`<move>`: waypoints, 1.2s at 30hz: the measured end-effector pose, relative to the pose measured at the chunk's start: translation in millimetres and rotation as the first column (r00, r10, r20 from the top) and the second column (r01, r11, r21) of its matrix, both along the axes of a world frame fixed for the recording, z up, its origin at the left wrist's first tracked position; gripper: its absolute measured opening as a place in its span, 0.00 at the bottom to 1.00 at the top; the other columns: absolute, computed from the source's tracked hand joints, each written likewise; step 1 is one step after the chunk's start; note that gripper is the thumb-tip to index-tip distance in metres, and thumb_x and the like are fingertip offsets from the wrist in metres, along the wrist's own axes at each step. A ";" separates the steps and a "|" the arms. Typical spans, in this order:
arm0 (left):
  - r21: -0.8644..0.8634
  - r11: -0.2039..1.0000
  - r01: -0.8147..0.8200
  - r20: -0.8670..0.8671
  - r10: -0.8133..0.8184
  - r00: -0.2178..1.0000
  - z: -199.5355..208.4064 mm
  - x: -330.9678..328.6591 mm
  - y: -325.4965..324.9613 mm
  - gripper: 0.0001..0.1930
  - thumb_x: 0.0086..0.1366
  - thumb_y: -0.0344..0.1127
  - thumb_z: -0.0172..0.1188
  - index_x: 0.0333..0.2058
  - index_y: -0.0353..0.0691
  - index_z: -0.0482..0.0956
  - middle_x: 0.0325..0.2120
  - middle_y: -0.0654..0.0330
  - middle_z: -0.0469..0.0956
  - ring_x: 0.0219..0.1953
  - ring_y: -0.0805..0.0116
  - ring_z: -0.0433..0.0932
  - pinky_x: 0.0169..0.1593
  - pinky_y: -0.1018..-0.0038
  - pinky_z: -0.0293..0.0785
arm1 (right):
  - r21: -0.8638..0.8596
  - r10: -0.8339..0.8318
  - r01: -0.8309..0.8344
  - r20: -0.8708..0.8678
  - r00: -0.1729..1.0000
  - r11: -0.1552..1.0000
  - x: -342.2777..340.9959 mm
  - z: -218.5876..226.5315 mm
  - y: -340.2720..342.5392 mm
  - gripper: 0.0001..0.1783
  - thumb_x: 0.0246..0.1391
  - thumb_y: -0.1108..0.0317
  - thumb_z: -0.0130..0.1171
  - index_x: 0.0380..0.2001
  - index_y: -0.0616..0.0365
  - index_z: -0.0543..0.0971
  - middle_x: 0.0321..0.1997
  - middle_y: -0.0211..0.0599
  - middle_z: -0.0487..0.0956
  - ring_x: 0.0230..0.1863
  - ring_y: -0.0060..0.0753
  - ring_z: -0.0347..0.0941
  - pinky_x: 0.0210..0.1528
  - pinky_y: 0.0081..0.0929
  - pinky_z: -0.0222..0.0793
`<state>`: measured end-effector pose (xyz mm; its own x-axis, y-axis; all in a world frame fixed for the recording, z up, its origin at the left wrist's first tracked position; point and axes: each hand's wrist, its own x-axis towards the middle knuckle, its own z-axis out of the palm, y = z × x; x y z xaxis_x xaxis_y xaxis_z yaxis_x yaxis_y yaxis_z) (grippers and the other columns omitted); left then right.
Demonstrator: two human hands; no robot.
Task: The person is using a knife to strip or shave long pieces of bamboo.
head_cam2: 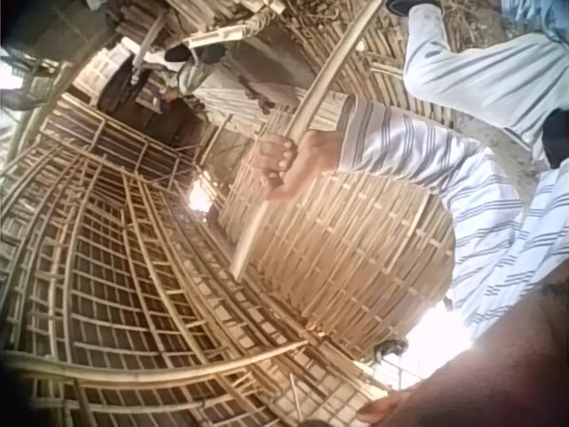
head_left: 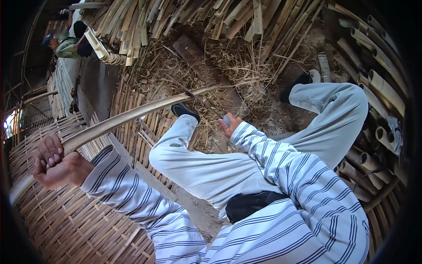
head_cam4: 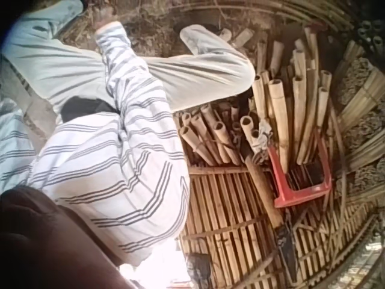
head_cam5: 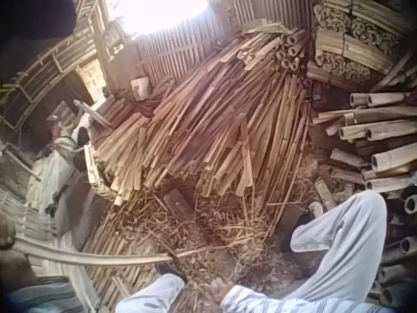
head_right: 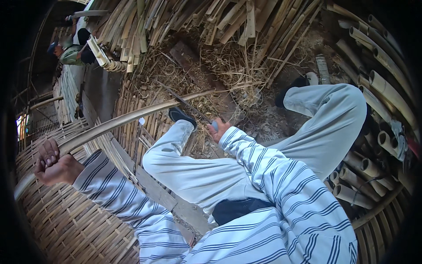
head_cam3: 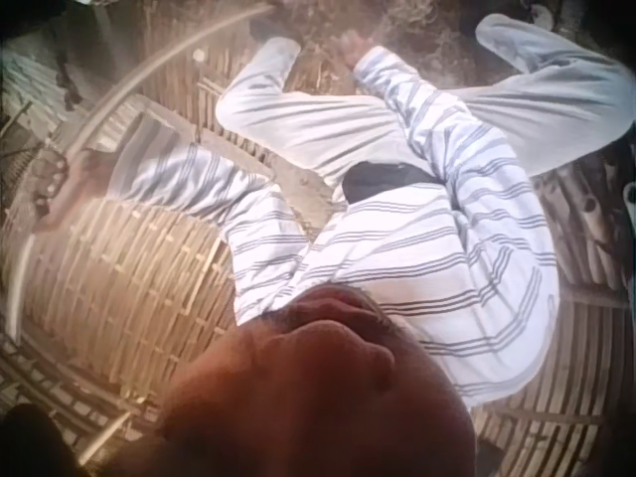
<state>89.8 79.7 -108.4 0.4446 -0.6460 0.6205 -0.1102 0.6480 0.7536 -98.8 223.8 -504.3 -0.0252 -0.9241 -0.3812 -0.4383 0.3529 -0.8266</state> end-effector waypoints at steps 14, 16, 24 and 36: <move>-0.053 0.952 0.300 0.031 -0.299 0.954 -2.4 -6.8 41.7 0.11 0.41 0.34 0.48 0.12 0.51 0.54 0.05 0.72 0.52 0.06 0.82 0.49 0.11 0.84 0.48 | -0.156 0.167 -0.155 0.068 0.984 0.975 12.7 118.7 -23.8 0.24 0.56 0.46 0.44 0.32 0.59 0.68 0.12 0.51 0.71 0.18 0.56 0.73 0.19 0.45 0.67; -0.072 0.948 0.311 0.057 -0.308 0.950 -2.4 -8.1 45.4 0.11 0.41 0.34 0.49 0.12 0.51 0.54 0.05 0.72 0.52 0.06 0.82 0.49 0.11 0.85 0.48 | -0.038 0.116 -0.116 -0.006 0.993 0.993 13.6 94.0 -17.4 0.23 0.56 0.46 0.45 0.32 0.58 0.68 0.13 0.50 0.72 0.18 0.54 0.73 0.19 0.45 0.68; -0.100 0.869 0.485 0.039 -0.483 0.875 -3.4 8.2 51.0 0.10 0.45 0.34 0.49 0.14 0.49 0.57 0.06 0.73 0.51 0.07 0.83 0.48 0.14 0.84 0.46 | 0.032 0.081 -0.085 0.105 0.991 0.996 15.1 91.4 -25.5 0.27 0.53 0.42 0.44 0.36 0.58 0.72 0.20 0.60 0.74 0.27 0.62 0.73 0.31 0.49 0.69; -0.072 0.883 0.464 0.093 -0.458 0.884 -4.4 1.2 49.3 0.10 0.46 0.32 0.50 0.15 0.47 0.57 0.07 0.72 0.53 0.09 0.83 0.49 0.17 0.85 0.47 | 0.190 0.018 -0.039 0.113 0.993 0.981 14.4 67.3 -29.9 0.27 0.54 0.42 0.43 0.39 0.57 0.71 0.28 0.65 0.74 0.37 0.63 0.72 0.38 0.50 0.68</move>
<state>91.0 129.0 -112.8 0.0627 -0.7077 0.7038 0.1664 0.7027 0.6917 -84.4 193.9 -437.1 0.0519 -0.8332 -0.5505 -0.3608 0.4984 -0.7883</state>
